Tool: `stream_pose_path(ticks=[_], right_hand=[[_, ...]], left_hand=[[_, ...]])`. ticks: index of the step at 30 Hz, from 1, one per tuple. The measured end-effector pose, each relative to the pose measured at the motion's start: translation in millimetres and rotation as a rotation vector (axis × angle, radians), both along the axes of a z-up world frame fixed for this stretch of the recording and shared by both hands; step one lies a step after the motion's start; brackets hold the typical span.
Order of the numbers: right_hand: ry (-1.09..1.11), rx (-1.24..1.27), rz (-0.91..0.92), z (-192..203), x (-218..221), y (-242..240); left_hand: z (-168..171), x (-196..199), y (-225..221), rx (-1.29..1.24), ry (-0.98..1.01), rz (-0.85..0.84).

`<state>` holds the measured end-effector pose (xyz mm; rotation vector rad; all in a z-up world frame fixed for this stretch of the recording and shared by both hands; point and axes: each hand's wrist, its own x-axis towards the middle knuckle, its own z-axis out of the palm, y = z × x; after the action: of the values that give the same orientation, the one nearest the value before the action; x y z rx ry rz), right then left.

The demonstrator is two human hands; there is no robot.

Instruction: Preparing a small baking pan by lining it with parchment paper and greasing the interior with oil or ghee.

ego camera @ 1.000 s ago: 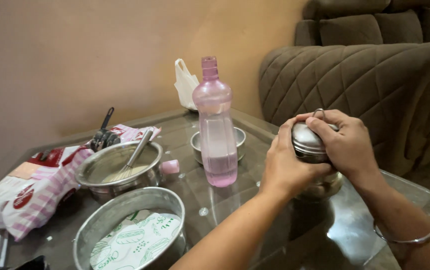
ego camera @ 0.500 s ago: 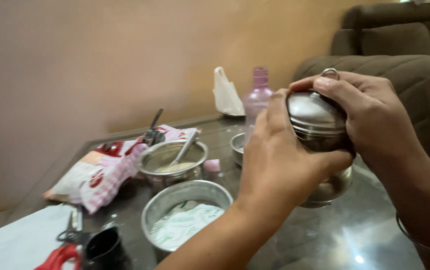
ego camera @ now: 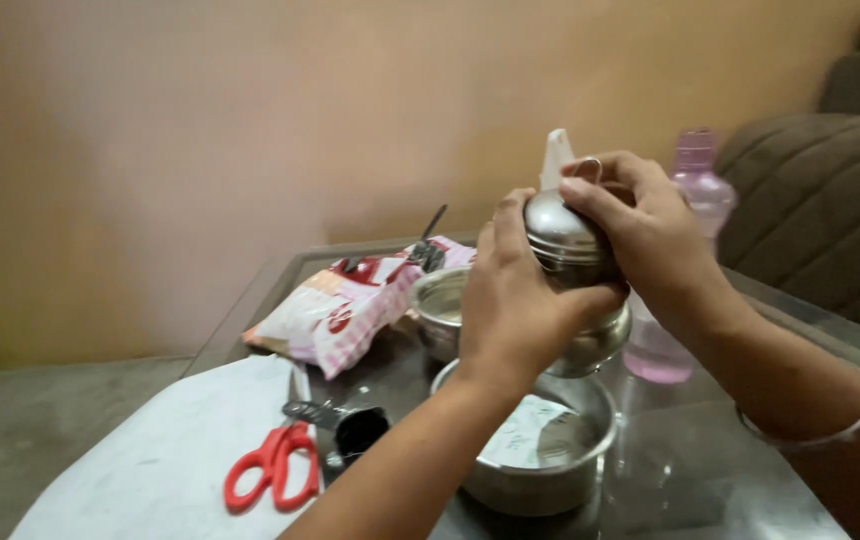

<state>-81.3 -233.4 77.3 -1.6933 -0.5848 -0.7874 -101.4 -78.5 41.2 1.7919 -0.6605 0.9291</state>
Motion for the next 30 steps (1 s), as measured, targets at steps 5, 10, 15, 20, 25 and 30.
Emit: stream_pose_path(ticks=[5,10,15,20,25,30], right_hand=[[0.029,0.039,-0.096,-25,-11,26],[0.148,0.038,-0.008,-38,-9,22],[0.273,-0.094,0.253,-58,28,-18],[0.221,-0.271,0.38,-58,29,-34],[0.127,-0.331,0.168,-55,18,-14],[0.186,-0.209,-0.045,-51,3,3]], left_hand=[[-11,13,12,-0.014,0.023,-0.011],[-19,24,22,-0.047,0.084,0.0],[-26,36,28,-0.008,-0.114,-0.022],[-19,29,35,-0.075,0.066,-0.149],[-17,28,31,-0.032,0.166,-0.147],[-26,92,28,-0.049,0.276,-0.429]])
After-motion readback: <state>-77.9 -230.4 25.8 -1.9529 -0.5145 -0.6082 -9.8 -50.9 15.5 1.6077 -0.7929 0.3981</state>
